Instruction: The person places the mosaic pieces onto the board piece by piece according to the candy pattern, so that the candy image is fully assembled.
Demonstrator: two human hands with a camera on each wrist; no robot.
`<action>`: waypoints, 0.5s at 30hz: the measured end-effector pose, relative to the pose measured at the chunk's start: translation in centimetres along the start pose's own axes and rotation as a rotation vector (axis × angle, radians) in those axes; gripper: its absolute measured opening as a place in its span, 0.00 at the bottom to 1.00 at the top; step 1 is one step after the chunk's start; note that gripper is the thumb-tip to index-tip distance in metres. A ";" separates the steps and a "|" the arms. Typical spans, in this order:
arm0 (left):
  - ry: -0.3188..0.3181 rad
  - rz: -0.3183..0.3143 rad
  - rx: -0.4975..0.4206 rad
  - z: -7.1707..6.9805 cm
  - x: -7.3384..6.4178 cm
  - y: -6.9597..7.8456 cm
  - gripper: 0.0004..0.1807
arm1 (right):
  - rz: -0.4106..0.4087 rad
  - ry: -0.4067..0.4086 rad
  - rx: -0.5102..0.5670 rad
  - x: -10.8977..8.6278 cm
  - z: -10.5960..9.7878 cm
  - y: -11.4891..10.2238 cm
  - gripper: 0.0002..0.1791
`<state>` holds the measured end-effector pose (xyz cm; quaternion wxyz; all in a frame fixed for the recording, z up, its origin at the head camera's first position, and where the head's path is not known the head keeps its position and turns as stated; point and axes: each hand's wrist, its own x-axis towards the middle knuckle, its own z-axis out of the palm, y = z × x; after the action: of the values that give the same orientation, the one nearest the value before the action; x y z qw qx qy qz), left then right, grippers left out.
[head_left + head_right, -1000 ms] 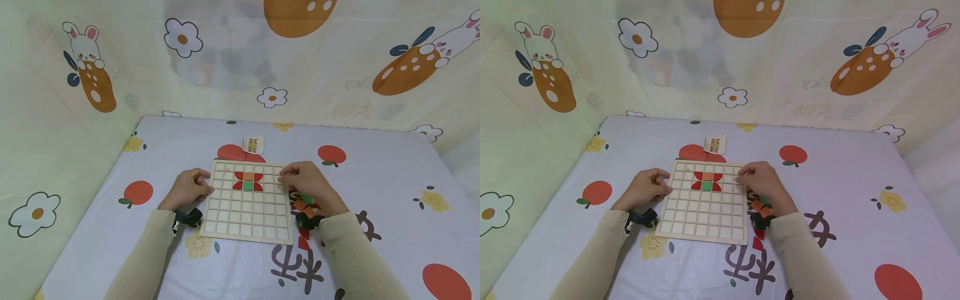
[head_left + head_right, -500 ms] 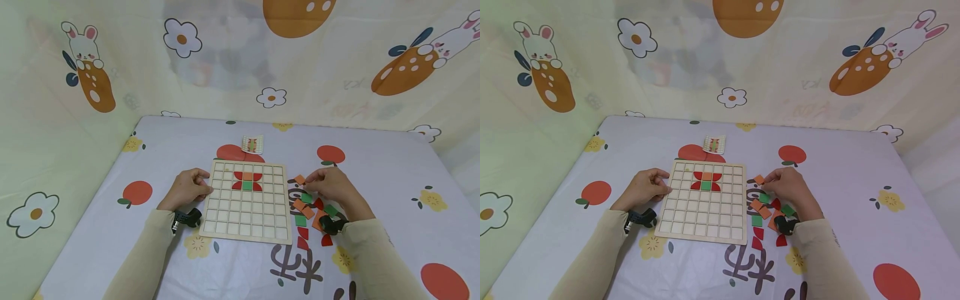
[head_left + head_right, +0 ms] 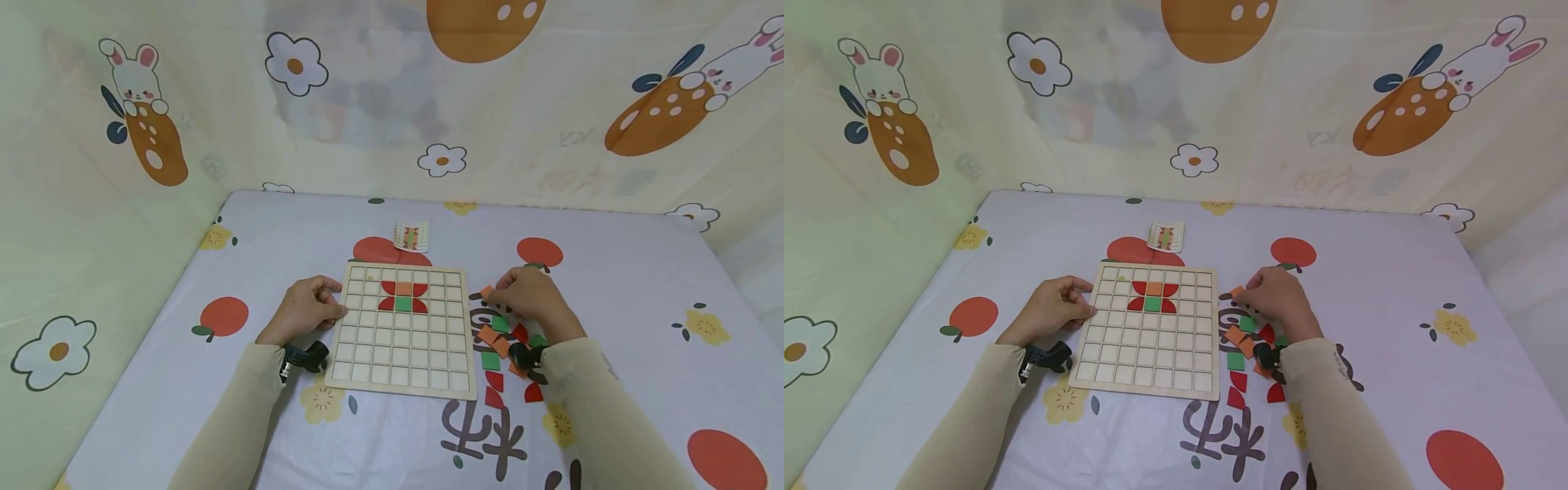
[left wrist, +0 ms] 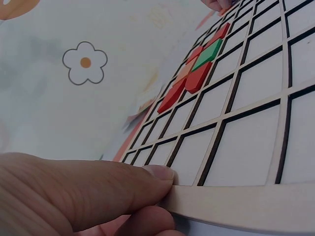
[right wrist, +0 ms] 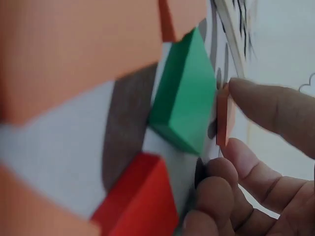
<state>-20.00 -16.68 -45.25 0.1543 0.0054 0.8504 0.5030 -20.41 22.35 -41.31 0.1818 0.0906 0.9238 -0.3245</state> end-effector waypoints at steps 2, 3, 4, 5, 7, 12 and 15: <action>-0.002 0.005 -0.001 0.0 0.0 0.0 0.23 | 0.007 0.010 -0.007 0.1 0.2 -0.2 0.17; -0.003 0.007 -0.001 0.0 0.0 0.0 0.23 | 0.006 0.015 -0.008 0.2 0.2 -0.3 0.16; -0.003 0.009 -0.002 0.0 -0.1 0.0 0.23 | 0.003 0.018 -0.008 0.2 0.2 -0.4 0.16; -0.003 0.010 -0.002 -0.1 -0.1 0.1 0.23 | 0.000 0.022 -0.004 0.2 0.3 -0.4 0.15; -0.003 0.012 0.001 -0.1 -0.1 0.1 0.23 | -0.011 0.037 -0.001 0.3 0.4 -0.6 0.14; 0.001 0.013 0.006 0.0 -0.2 0.1 0.23 | -0.057 0.073 0.039 0.3 0.7 -1.0 0.11; -0.001 0.009 0.002 0.0 -0.2 0.1 0.23 | -0.060 0.069 0.103 0.3 1.0 -1.2 0.10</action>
<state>-19.85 -16.67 -45.16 0.1523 0.0096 0.8509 0.5027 -20.78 20.82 -41.45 0.1353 0.0834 0.9138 -0.3736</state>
